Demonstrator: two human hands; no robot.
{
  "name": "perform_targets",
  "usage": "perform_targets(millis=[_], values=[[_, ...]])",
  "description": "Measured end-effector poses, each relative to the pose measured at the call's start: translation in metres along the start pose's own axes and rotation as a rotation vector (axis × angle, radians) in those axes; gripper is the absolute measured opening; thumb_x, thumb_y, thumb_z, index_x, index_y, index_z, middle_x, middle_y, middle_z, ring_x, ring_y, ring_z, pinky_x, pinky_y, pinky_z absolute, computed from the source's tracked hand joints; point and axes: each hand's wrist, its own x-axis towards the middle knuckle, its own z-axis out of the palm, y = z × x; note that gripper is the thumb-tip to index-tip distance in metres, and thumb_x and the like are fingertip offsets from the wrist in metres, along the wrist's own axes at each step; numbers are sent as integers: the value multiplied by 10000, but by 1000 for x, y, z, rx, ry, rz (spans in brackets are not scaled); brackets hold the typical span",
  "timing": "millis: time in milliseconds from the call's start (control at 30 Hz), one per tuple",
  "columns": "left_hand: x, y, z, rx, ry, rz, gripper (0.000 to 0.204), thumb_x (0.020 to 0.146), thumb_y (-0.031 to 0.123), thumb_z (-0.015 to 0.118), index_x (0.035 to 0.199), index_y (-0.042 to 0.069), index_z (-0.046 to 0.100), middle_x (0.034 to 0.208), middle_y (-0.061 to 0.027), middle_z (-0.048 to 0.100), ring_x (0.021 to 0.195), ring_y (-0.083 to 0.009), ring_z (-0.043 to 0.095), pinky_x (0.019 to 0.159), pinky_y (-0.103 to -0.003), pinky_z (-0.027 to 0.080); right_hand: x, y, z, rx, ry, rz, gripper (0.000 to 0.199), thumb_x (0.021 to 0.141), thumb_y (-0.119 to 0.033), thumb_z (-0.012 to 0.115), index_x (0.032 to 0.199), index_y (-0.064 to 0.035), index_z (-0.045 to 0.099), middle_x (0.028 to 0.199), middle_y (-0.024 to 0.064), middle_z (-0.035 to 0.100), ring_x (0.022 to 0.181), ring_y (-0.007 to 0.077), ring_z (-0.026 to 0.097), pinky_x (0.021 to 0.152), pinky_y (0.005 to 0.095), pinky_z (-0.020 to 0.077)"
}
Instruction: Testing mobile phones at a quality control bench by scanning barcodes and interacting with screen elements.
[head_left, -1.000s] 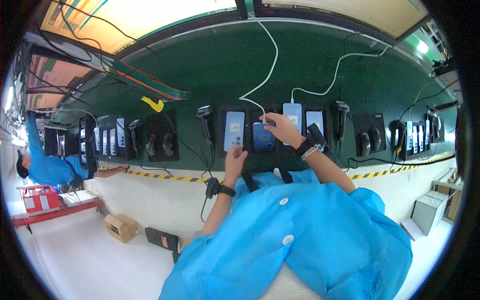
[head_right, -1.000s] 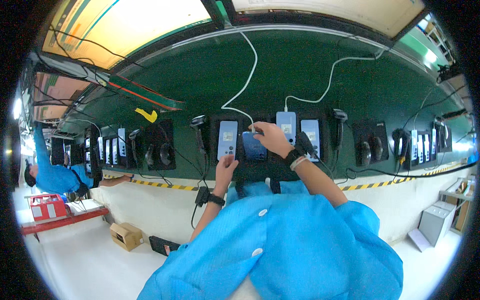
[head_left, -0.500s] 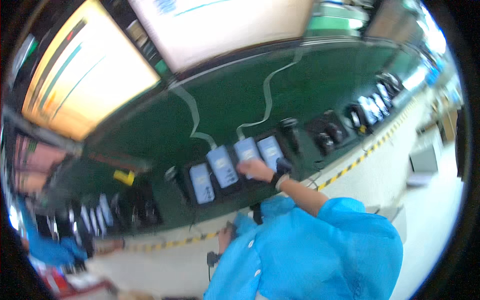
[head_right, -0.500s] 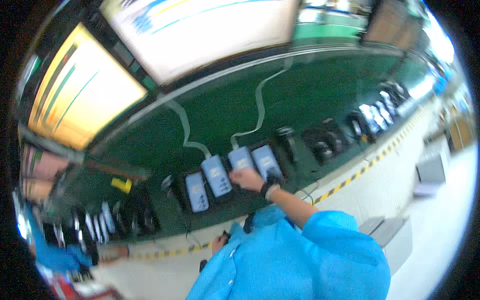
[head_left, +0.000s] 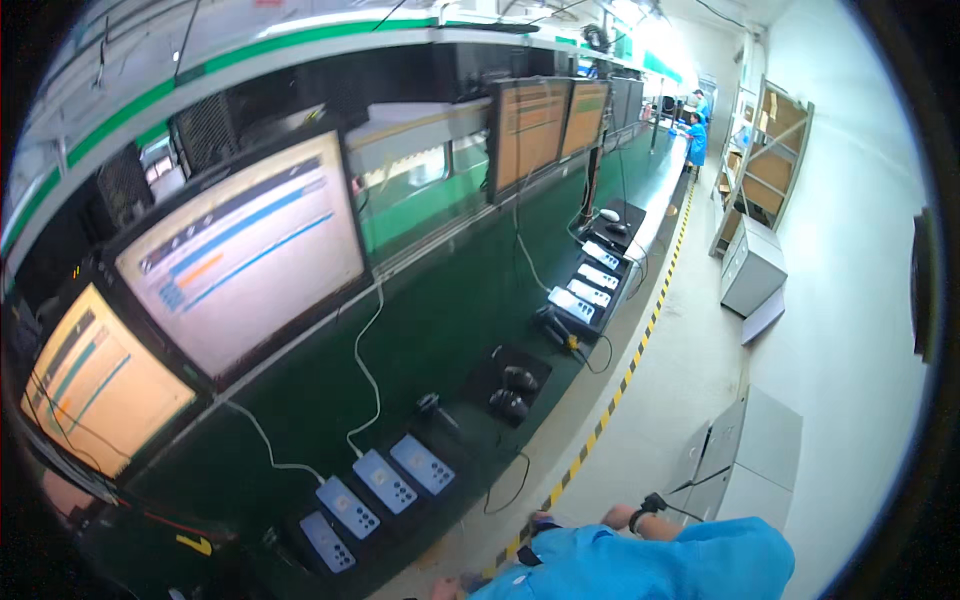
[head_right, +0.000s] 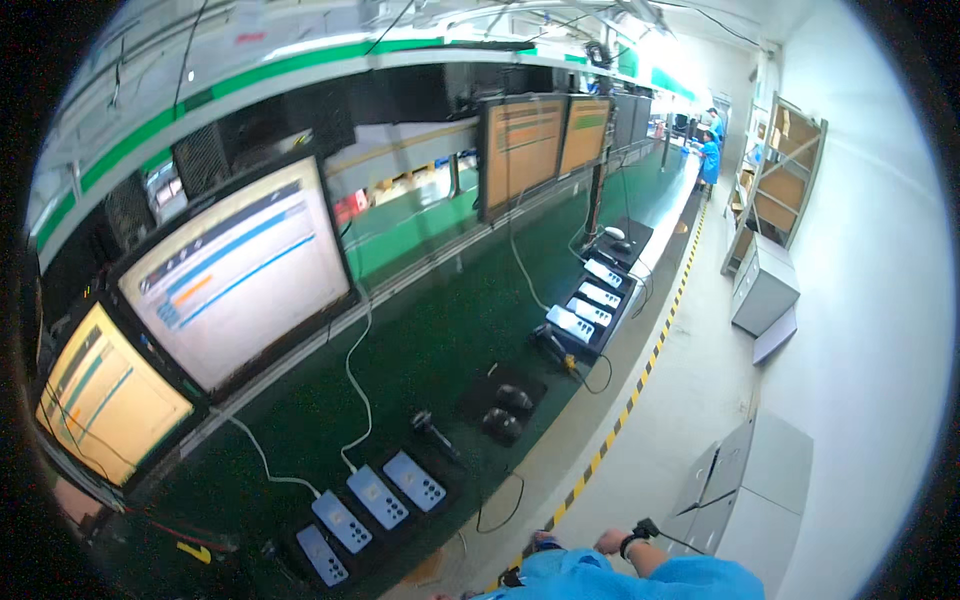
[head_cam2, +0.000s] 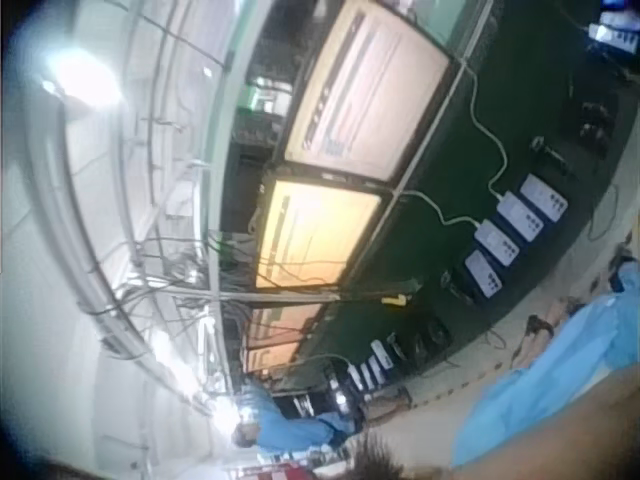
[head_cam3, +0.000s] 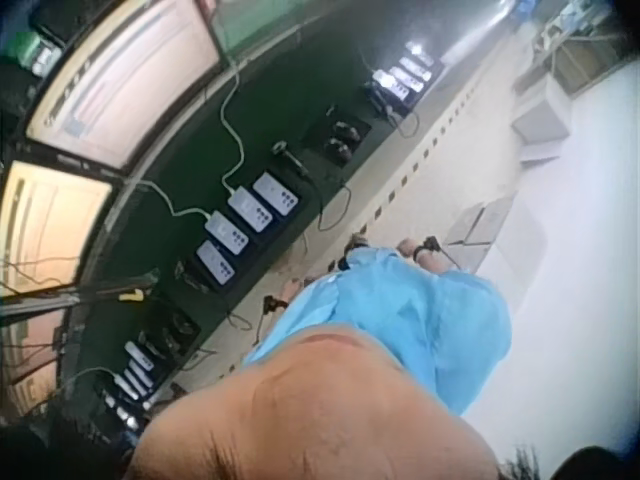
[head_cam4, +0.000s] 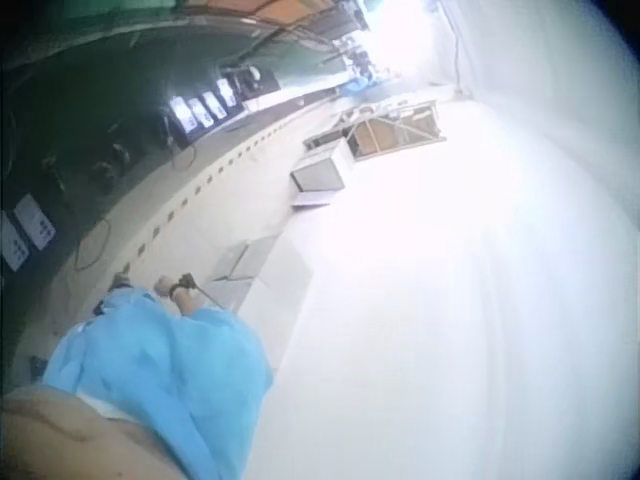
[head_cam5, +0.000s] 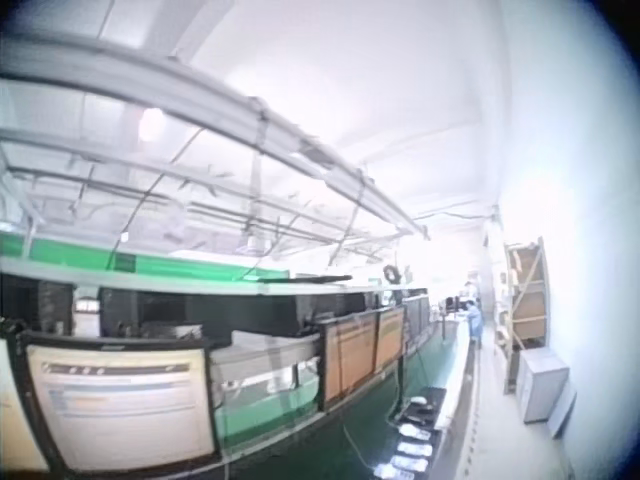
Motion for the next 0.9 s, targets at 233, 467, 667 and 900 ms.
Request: perform_targets(millis=[233, 467, 667, 900], values=[[43, 137, 96, 89, 10, -26, 337, 822, 338, 591, 977, 53, 682, 893, -140, 666, 833, -257, 636, 730, -406, 495, 34, 119, -24, 567, 133, -41, 391, 802, -400, 577, 1056, -125, 689, 1087, 156, 658, 1015, 311, 611, 913, 388, 446], [133, 335, 183, 96, -138, 118, 326, 847, 288, 560, 990, 15, 665, 865, -115, 679, 811, -209, 636, 726, -350, 498, 16, 236, -128, 878, 239, 160, 385, 837, -313, 567, 1085, -30, 651, 957, 128, 687, 857, 222, 664, 769, 351, 532], [194, 533, 229, 36, -285, 308, 299, 870, 244, 578, 977, -33, 616, 861, -85, 650, 829, -163, 598, 744, -295, 475, 57, 252, -248, 930, 189, 42, 346, 865, -307, 525, 986, -12, 659, 848, 91, 675, 713, 187, 642, 626, 317, 539], [317, 722, 247, -132, -143, 640, 237, 886, 188, 562, 992, -17, 614, 862, -74, 664, 791, -136, 624, 727, -287, 495, 118, 244, -441, 822, 291, -138, 353, 905, -324, 529, 1062, -29, 644, 872, 63, 665, 750, 156, 624, 663, 310, 531]])
